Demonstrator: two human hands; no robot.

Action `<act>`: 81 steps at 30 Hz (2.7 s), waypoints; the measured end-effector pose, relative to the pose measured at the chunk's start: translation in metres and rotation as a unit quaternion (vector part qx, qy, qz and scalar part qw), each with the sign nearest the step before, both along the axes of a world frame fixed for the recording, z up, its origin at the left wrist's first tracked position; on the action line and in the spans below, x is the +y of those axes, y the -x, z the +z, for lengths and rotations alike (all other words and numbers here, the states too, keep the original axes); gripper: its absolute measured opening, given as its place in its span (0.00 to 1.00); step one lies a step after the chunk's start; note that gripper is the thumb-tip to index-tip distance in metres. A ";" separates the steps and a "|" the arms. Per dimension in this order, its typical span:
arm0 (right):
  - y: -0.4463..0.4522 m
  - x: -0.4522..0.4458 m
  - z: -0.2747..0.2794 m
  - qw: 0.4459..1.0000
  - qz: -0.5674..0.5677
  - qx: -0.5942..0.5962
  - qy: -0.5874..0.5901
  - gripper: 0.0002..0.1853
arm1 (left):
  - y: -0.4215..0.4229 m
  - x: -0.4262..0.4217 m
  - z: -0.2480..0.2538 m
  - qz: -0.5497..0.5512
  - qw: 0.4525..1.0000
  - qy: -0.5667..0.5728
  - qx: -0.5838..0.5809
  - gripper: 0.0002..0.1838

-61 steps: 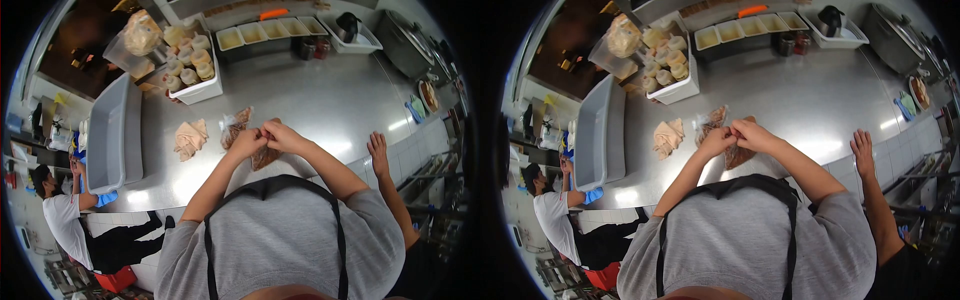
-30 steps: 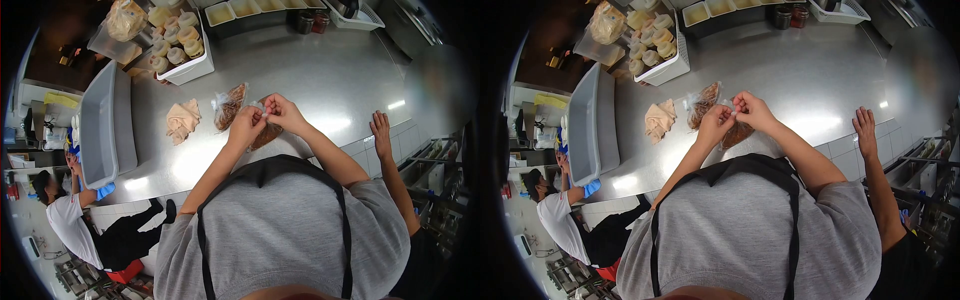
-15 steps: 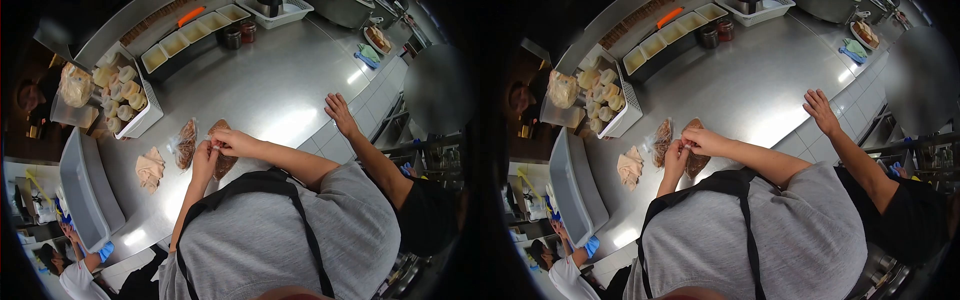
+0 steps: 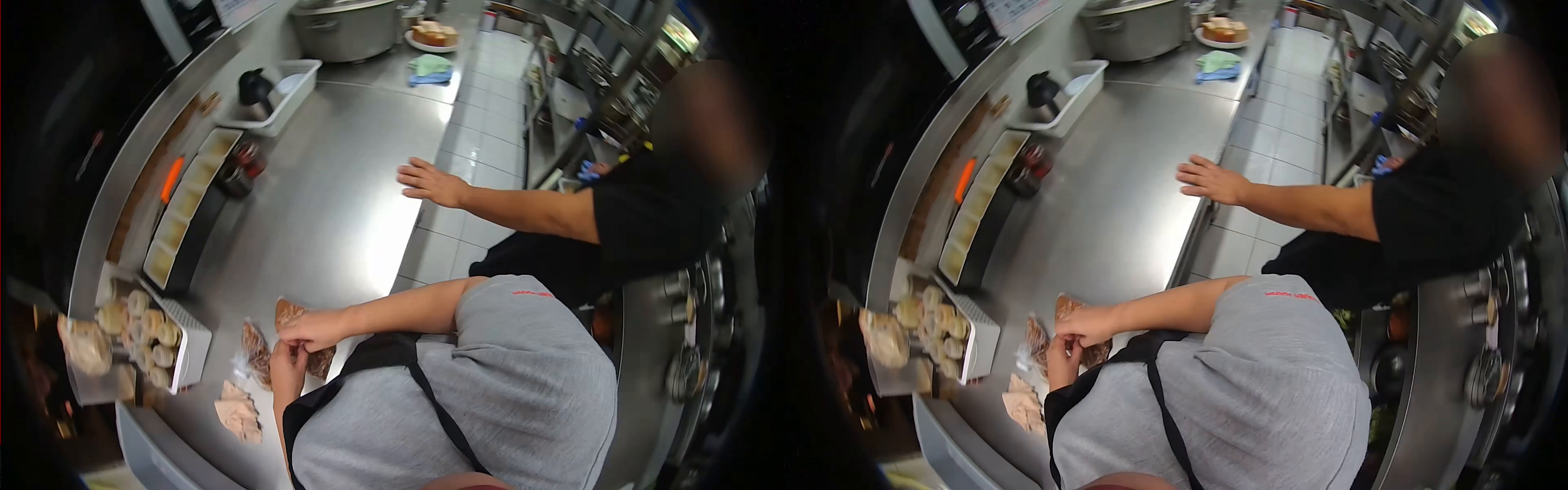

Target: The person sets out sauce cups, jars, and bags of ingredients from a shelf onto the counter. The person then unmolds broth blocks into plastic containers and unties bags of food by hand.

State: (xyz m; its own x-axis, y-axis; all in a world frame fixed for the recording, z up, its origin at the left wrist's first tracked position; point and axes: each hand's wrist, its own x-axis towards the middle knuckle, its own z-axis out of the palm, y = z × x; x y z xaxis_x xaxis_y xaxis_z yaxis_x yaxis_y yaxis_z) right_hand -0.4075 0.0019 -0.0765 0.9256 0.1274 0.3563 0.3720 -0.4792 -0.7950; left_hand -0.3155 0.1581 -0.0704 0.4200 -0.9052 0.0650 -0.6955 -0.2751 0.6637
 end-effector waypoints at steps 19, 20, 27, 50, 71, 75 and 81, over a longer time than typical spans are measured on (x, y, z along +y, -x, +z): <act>0.002 0.008 -0.007 0.992 -0.114 0.025 -0.055 0.09 | 0.011 -0.004 -0.025 0.091 0.990 0.111 0.002 0.08; -0.001 0.005 -0.015 0.992 -0.112 -0.009 -0.049 0.09 | 0.012 -0.006 -0.025 0.082 0.990 0.114 -0.016 0.08; -0.013 -0.001 -0.004 0.982 -0.152 0.046 -0.098 0.12 | 0.017 -0.016 -0.008 0.163 0.973 0.162 -0.023 0.08; -0.013 -0.001 0.023 0.978 -0.032 0.118 -0.169 0.11 | 0.025 0.014 0.027 0.155 0.969 0.190 -0.007 0.06; -0.011 0.002 0.020 0.991 -0.039 0.104 -0.075 0.10 | 0.003 0.009 0.003 0.151 0.982 0.043 0.102 0.10; -0.012 0.001 0.020 0.990 -0.036 0.106 -0.081 0.11 | 0.000 0.010 0.000 0.174 0.957 0.015 0.232 0.08; -0.009 0.002 0.016 0.996 -0.027 0.065 -0.047 0.11 | -0.004 0.014 -0.005 0.148 0.949 0.005 0.279 0.06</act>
State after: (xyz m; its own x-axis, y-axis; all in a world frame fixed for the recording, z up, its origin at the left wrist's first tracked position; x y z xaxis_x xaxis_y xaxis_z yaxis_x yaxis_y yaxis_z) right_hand -0.3986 0.0035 -0.0606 0.9695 0.0472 0.2404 0.2378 -0.4175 -0.8770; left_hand -0.3120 0.1721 -0.0754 0.6274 -0.7424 -0.2351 -0.1280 -0.3961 0.9092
